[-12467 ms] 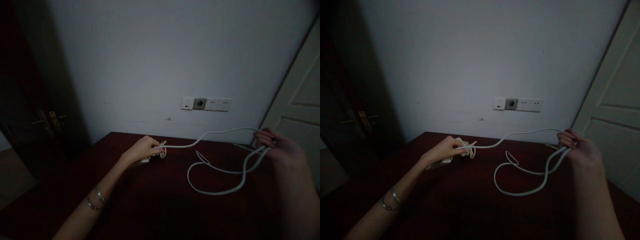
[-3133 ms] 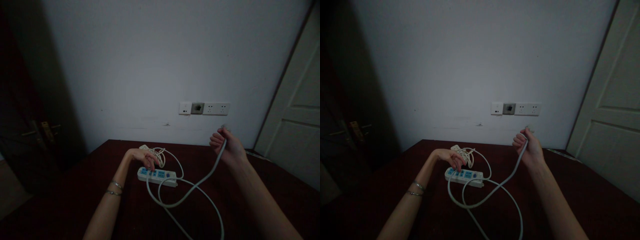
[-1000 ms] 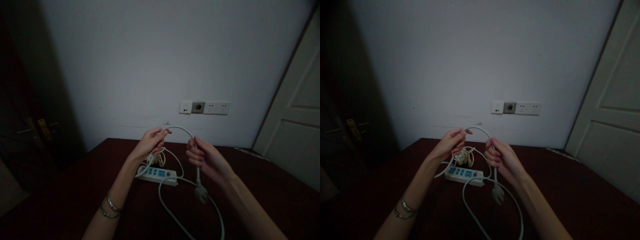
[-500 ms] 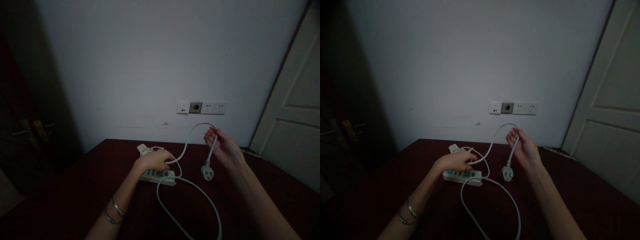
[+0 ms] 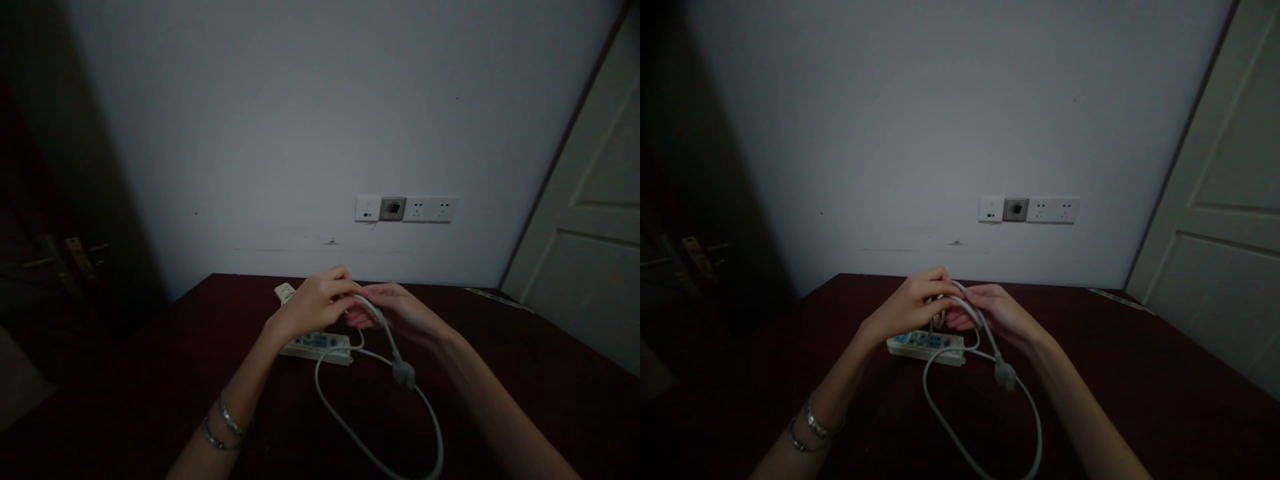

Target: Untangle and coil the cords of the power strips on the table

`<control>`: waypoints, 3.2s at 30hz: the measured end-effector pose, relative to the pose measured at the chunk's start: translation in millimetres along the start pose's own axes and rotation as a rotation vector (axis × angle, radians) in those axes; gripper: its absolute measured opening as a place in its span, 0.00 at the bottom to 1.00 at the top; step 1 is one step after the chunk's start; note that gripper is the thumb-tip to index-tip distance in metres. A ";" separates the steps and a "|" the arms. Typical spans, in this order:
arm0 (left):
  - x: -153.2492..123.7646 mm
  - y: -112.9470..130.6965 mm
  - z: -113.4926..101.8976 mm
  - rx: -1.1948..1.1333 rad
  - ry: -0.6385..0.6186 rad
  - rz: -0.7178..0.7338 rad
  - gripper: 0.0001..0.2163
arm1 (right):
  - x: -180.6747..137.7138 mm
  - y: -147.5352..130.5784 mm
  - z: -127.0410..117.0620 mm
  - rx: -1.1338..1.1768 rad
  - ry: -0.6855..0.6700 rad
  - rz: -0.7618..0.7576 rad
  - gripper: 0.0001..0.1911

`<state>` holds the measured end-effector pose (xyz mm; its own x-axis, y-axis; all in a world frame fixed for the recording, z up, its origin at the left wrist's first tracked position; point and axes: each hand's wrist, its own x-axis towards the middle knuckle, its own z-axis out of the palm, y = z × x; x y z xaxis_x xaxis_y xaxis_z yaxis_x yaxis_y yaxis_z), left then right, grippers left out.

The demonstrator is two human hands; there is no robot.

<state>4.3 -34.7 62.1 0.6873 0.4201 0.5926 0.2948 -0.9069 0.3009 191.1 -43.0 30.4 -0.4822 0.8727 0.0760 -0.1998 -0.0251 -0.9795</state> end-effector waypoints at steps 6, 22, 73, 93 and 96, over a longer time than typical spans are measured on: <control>3.6 -15.0 4.8 -0.104 0.205 -0.183 0.11 | -3.9 -1.4 -1.2 0.092 -0.113 -0.046 0.13; 3.7 -58.8 37.0 -1.109 -0.066 -0.488 0.21 | -8.4 -11.3 -6.1 0.521 -0.111 -0.036 0.10; -2.2 -47.2 34.9 -0.105 -0.522 -0.318 0.09 | -25.4 -39.7 -56.1 0.740 0.476 -0.417 0.07; 2.4 -29.4 27.0 -0.189 -0.004 -0.422 0.31 | -1.7 5.9 -7.5 0.004 -0.159 0.098 0.13; 0.0 -37.2 18.7 -0.432 -0.224 -0.502 0.29 | -2.5 6.8 -4.8 0.013 -0.181 0.063 0.13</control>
<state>5.8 -1.5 37.0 0.6709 0.7262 0.1499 0.3541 -0.4914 0.7957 195.1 -43.0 22.7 -0.6396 0.7672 0.0485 -0.1754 -0.0842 -0.9809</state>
